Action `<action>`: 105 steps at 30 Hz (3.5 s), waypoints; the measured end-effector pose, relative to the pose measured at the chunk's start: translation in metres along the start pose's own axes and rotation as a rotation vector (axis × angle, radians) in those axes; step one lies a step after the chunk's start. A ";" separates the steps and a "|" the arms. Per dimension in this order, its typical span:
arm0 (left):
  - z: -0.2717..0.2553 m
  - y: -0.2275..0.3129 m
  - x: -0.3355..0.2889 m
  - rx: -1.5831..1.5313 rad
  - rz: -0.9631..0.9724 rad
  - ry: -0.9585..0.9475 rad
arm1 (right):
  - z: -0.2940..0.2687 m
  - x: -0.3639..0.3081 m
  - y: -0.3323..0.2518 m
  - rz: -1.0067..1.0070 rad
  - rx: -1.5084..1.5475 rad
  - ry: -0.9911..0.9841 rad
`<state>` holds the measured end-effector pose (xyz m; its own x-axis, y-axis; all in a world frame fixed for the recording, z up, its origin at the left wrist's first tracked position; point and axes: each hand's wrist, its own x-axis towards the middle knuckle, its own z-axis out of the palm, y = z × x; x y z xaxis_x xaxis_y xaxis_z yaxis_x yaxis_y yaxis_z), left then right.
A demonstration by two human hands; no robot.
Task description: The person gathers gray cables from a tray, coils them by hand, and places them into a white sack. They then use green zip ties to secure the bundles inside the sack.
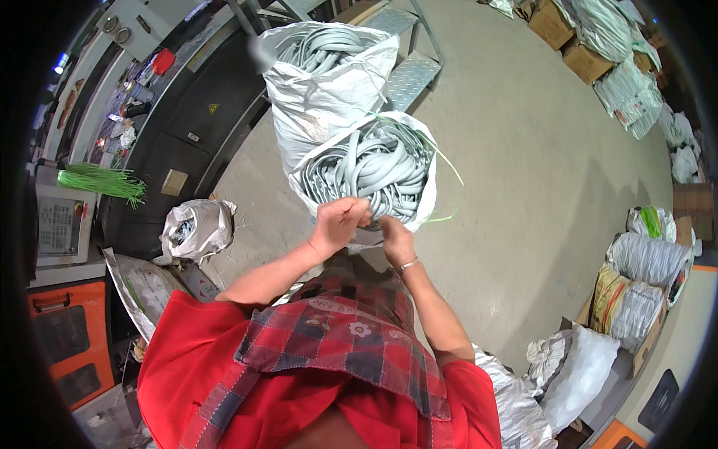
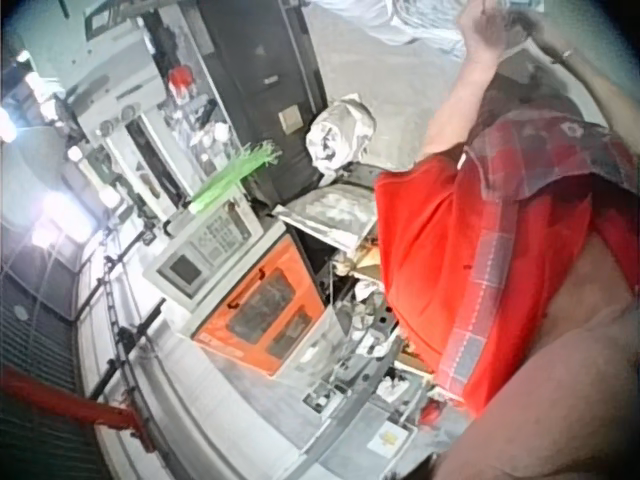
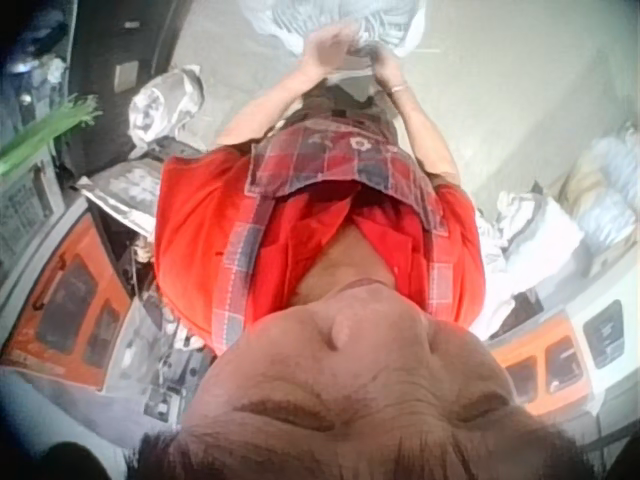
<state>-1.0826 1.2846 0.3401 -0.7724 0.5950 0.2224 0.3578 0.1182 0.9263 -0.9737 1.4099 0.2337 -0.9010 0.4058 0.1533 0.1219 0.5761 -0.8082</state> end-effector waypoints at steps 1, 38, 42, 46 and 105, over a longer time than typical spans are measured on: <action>-0.004 -0.008 -0.012 -0.085 -0.249 -0.040 | -0.001 0.002 -0.005 0.082 0.092 0.047; 0.036 -0.105 0.074 0.537 0.377 -0.342 | -0.160 0.040 -0.198 0.451 0.377 0.106; 0.038 -0.116 0.041 0.595 0.474 -0.362 | -0.191 0.031 -0.239 0.492 0.376 0.136; 0.027 -0.111 0.015 0.608 0.465 -0.488 | -0.214 0.041 -0.287 0.470 0.299 0.041; -0.024 -0.232 0.104 0.123 -0.639 -0.169 | 0.075 0.181 -0.060 0.011 -0.883 -0.726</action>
<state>-1.2578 1.3002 0.1559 -0.7632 0.4927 -0.4182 -0.0781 0.5720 0.8165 -1.1755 1.3955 0.2667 -0.8907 0.0737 -0.4486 0.1228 0.9891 -0.0812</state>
